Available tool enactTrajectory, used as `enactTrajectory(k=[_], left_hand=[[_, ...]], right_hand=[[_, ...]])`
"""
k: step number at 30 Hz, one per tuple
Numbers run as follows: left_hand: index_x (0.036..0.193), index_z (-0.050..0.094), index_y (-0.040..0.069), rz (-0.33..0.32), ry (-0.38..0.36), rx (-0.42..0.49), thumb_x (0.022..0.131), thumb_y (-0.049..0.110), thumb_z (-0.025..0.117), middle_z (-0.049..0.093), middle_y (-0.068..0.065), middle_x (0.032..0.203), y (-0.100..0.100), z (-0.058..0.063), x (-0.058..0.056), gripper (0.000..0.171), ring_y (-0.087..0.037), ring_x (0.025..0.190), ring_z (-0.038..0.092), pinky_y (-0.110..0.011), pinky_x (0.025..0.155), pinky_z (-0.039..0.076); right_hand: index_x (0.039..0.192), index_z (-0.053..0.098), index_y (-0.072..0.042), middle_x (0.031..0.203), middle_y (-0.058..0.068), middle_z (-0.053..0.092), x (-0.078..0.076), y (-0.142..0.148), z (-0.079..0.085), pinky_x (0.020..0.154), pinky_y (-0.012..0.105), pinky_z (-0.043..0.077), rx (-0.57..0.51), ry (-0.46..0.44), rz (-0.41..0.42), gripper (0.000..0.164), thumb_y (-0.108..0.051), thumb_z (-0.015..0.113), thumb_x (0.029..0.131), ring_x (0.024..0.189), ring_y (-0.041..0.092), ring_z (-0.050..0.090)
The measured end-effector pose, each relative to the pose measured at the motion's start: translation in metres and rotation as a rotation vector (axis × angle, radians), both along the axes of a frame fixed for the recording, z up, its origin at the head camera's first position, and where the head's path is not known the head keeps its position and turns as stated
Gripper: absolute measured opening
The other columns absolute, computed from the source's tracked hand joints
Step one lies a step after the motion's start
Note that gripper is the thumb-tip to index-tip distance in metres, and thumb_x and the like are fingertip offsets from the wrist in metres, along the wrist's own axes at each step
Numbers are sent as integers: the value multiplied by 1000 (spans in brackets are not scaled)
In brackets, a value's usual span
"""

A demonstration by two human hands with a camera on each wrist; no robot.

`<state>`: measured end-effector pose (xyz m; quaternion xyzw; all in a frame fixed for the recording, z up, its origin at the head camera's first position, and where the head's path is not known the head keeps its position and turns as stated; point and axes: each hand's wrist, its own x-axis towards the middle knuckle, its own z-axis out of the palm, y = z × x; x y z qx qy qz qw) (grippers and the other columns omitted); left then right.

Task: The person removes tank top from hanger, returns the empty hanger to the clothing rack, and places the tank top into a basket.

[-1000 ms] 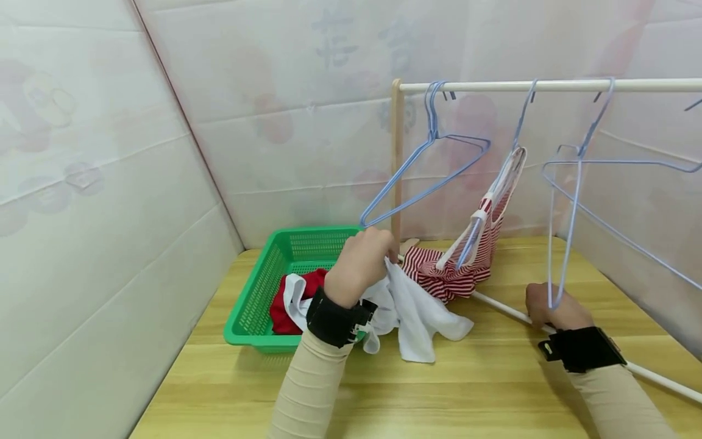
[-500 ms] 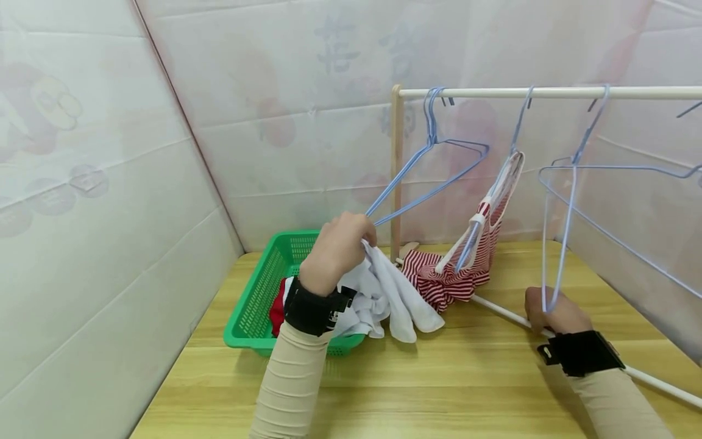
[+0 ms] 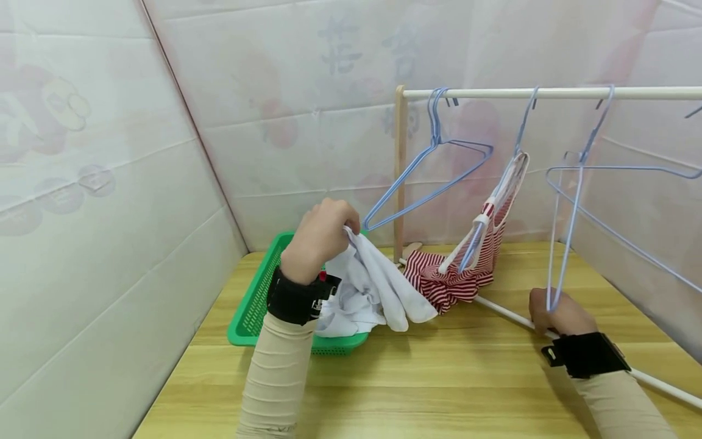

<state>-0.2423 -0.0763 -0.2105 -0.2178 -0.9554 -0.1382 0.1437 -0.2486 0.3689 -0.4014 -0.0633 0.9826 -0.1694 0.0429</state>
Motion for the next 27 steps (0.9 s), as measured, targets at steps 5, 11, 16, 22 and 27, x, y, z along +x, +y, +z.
enactTrajectory(k=[5,11,16,22,27], left_hand=[[94,81,10,14,21,6,87,-17,56,78,-6,109,-12,8,-1,38,-26,111,69,-39,86,60],[95,81,8,41,21,5,88,-16,57,76,-7,112,-24,13,0,34,-28,111,68,-40,86,60],[96,81,9,64,26,28,88,-17,55,77,-8,110,-35,14,-1,37,-29,108,69,-41,84,60],[98,81,8,94,25,61,88,-16,53,76,-10,110,-47,15,-4,38,-30,108,68,-43,84,60],[99,80,6,122,35,84,87,-16,50,76,-12,113,-56,18,-6,40,-31,109,67,-45,85,60]], right_hand=[[77,57,-6,72,4,55,6,0,-1,55,31,40,-81,50,-21,24,7,69,60,65,19,46],[77,56,-6,72,4,53,6,0,0,56,30,40,-70,80,-21,25,7,69,60,66,20,46],[78,57,-5,73,7,54,4,1,0,56,31,41,-38,34,-23,24,9,70,62,66,21,47],[77,58,-6,72,6,54,5,2,-3,55,31,41,-17,22,-33,23,7,71,63,66,22,48],[78,56,-6,73,7,53,5,2,-5,55,32,42,-20,-17,-47,23,7,70,64,66,22,48]])
